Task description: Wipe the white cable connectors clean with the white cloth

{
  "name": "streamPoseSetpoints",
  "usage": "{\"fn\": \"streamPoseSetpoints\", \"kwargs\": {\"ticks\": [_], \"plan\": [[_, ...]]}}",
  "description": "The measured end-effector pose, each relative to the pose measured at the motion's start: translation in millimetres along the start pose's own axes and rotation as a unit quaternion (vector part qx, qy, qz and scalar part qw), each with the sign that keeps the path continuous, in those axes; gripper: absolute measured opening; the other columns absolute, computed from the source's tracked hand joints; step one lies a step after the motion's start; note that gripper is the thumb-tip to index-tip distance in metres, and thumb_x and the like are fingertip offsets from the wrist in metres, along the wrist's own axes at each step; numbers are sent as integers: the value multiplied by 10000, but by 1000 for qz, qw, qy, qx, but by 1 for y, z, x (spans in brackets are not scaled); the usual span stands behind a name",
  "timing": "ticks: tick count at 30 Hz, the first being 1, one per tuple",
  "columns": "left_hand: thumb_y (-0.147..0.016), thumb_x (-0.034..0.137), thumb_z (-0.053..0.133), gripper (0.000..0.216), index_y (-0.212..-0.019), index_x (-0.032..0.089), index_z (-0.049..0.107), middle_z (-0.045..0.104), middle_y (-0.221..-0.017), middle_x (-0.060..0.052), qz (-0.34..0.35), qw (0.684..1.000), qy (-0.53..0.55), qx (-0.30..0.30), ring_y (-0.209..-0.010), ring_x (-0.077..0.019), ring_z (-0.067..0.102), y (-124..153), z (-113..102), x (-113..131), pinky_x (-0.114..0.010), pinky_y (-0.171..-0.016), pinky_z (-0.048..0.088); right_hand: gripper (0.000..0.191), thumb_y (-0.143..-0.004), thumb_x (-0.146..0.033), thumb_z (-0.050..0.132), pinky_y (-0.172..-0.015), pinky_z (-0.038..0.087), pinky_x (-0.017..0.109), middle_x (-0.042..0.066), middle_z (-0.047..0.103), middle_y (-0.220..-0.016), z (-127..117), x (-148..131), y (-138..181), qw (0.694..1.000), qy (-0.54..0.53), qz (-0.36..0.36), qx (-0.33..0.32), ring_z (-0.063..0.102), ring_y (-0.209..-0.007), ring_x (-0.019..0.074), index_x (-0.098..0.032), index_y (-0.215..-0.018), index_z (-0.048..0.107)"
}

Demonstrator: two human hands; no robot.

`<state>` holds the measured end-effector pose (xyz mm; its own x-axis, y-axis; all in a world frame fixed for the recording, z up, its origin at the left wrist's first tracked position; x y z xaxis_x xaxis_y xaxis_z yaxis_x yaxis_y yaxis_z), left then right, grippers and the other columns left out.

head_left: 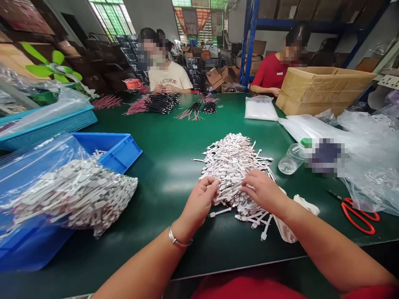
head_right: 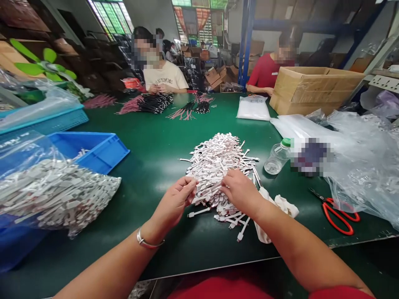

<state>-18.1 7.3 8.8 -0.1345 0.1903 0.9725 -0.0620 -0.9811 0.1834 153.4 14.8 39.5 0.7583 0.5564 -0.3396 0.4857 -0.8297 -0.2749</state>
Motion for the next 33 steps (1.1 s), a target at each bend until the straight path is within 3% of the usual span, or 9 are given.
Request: {"fn": "streamPoseSetpoints", "kwargs": {"ticks": [8,15,17,22,28,33], "plan": [[-777,446,623,305,-764,162,512,466,-580,56,-16,999,-26,-17,-480,-51,353,-1,3,-7,-176,-458,250,80,-877,-226,589,-785,472,356,77,670,-882,13,13,11,998,-62,-25,16,591,-866,215,-180,-910,645],[-801,407,625,257,-804,161,552,454,-620,41,-6,999,-50,-20,-538,-72,370,1,2,-3,-192,-512,299,117,-902,-260,567,-723,478,316,49,670,-787,-20,13,17,989,-127,-48,62,605,-775,178,-192,-875,658],[-764,340,682,234,-873,169,566,477,-685,30,-5,998,-49,-39,-604,-83,422,3,4,-1,-196,-570,351,94,-894,-255,583,-718,482,301,43,668,-791,-32,14,19,983,-163,-42,73,608,-773,169,-199,-885,657],[-673,191,762,476,-1098,221,550,533,-876,3,-20,991,-28,-133,-617,-71,431,14,20,-4,-207,-593,374,52,-871,-221,616,-708,493,282,37,661,-805,-38,8,23,973,-215,-40,74,609,-781,160,-207,-910,648],[-742,240,705,173,-900,176,674,588,-756,-19,-20,990,-29,-133,-677,-124,493,17,22,-1,-236,-643,392,79,-881,-214,602,-729,499,295,42,666,-823,-29,0,26,975,-204,-62,66,609,-803,162,-211,-947,645],[-732,303,721,205,-880,163,700,583,-693,-18,-17,993,-60,-99,-643,-131,471,15,15,0,-238,-613,366,94,-892,-245,586,-729,488,305,45,678,-821,-24,1,23,979,-183,-63,65,607,-790,167,-211,-946,654]]}}
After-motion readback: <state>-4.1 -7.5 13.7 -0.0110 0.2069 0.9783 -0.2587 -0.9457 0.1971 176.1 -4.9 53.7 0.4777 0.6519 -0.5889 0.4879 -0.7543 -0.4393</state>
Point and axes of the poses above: each hand's wrist, its own y-axis away from the middle knuckle, its own z-axis out of the palm, x = y × z, the point moved 6 cm from there along -y, towards the middle knuckle
